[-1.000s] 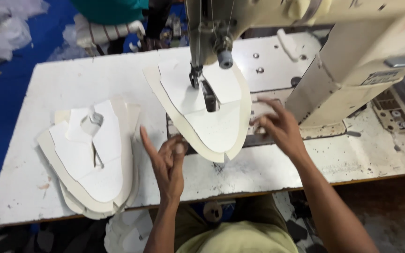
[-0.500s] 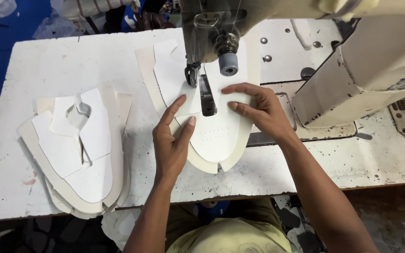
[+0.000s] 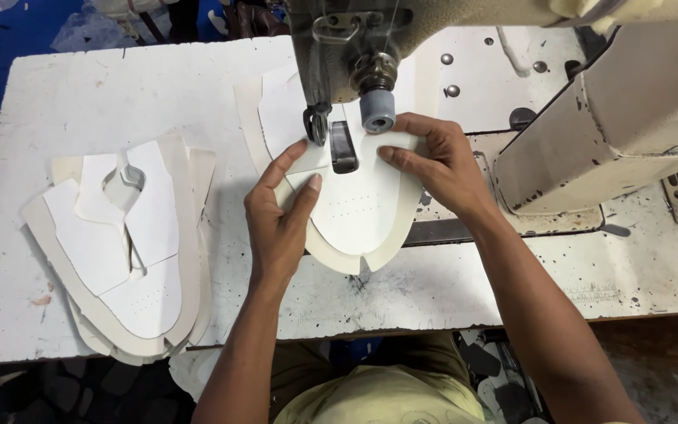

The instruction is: The person uses a sewing machine to stitch white shoe parts. They repeatedly pick up a shoe part from a stack, place it under the machine's presser foot, guide it through the machine, and then set the finished piece aside.

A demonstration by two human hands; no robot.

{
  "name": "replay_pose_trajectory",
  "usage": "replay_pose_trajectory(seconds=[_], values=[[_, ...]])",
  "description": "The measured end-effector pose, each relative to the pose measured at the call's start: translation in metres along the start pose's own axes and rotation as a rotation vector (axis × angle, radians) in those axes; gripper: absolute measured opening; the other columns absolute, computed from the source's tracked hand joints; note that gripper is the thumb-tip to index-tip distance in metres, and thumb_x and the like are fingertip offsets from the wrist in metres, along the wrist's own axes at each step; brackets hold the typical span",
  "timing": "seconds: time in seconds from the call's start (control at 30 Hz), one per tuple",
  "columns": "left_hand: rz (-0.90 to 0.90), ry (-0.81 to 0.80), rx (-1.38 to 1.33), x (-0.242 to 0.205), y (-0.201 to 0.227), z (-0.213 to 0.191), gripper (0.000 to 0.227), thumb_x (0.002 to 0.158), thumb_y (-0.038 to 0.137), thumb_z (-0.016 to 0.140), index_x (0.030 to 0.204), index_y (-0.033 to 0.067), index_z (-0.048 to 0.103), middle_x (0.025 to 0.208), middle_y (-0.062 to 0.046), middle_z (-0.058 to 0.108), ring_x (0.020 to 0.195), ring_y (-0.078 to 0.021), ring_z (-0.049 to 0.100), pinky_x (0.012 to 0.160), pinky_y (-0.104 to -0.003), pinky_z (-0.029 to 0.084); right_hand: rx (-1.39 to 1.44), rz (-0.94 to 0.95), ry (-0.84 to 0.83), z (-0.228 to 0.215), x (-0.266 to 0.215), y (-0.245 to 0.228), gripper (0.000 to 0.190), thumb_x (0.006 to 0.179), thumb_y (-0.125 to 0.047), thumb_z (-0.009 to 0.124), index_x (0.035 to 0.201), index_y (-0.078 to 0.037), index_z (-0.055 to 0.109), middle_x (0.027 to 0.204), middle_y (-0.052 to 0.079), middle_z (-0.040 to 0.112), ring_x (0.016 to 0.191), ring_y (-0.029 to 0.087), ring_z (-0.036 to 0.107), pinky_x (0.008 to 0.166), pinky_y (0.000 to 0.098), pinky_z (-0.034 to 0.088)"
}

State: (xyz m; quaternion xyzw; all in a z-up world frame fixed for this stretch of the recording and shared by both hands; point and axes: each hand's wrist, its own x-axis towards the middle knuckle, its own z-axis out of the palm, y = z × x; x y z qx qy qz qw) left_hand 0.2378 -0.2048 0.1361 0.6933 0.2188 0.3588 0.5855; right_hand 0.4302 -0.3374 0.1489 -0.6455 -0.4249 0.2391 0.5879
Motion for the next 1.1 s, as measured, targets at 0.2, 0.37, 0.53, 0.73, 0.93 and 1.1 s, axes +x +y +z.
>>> replay_pose_trajectory(seconds=[0.2, 0.37, 0.53, 0.73, 0.93, 1.1], values=[[-0.022, -0.01, -0.006, 0.016, 0.001, 0.0, 0.044, 0.094, 0.008, 0.068, 0.137, -0.001, 0.061, 0.112, -0.015, 0.077, 0.097, -0.0154, 0.075, 0.084, -0.029, 0.063, -0.014, 0.031, 0.03, -0.002, 0.011, 0.001, 0.026, 0.092, -0.011, 0.072, 0.117, -0.007, 0.073, 0.089, 0.006, 0.079, 0.064, 0.008, 0.07, 0.055, 0.0258, 0.059], [-0.012, -0.044, -0.041, 0.031, -0.003, -0.003, 0.041, 0.095, 0.006, 0.068, 0.135, -0.0029, 0.063, 0.115, -0.014, 0.076, 0.1, -0.0154, 0.074, 0.088, -0.029, 0.061, -0.015, -0.038, 0.037, -0.004, 0.015, 0.009, 0.025, 0.093, -0.017, 0.073, 0.117, -0.008, 0.073, 0.086, 0.004, 0.077, 0.064, 0.006, 0.069, 0.054, 0.0238, 0.057], [-0.026, -0.134, -0.059, 0.048, 0.0, -0.012, 0.039, 0.092, 0.004, 0.071, 0.13, -0.0042, 0.065, 0.117, -0.014, 0.075, 0.104, -0.0155, 0.073, 0.09, -0.029, 0.062, 0.062, -0.04, 0.048, -0.003, 0.011, 0.017, 0.02, 0.096, -0.017, 0.072, 0.112, -0.006, 0.075, 0.085, 0.004, 0.075, 0.067, 0.006, 0.067, 0.054, 0.0227, 0.054], [-0.053, -0.383, 0.021, 0.091, -0.014, -0.03, 0.035, 0.087, -0.001, 0.073, 0.121, 0.0005, 0.069, 0.121, -0.014, 0.073, 0.123, -0.0232, 0.066, 0.118, -0.047, 0.043, -0.023, -0.058, 0.175, 0.017, -0.01, 0.027, 0.021, 0.096, -0.018, 0.066, 0.111, -0.006, 0.075, 0.072, 0.003, 0.071, 0.042, 0.005, 0.041, 0.037, 0.0232, 0.032], [0.213, -0.644, 0.106, 0.132, -0.014, -0.034, 0.037, 0.085, -0.011, 0.072, 0.121, -0.0054, 0.067, 0.131, -0.019, 0.069, 0.135, -0.0288, 0.053, 0.11, -0.054, 0.022, -0.051, -0.107, 0.265, 0.048, -0.049, 0.047, 0.024, 0.108, -0.02, 0.057, 0.123, -0.007, 0.072, 0.069, 0.002, 0.063, 0.051, 0.005, 0.046, 0.044, 0.025, 0.036], [-0.092, -0.304, 0.102, 0.119, -0.013, -0.048, 0.076, 0.091, 0.007, 0.074, 0.154, 0.0051, 0.031, 0.118, -0.014, 0.075, 0.104, -0.0213, 0.072, 0.09, -0.033, 0.064, -0.105, -0.134, 0.249, 0.076, -0.063, 0.019, 0.039, 0.11, -0.017, 0.046, 0.147, -0.008, 0.053, 0.068, 0.0, 0.066, 0.051, 0.003, 0.054, 0.044, 0.0252, 0.046]])
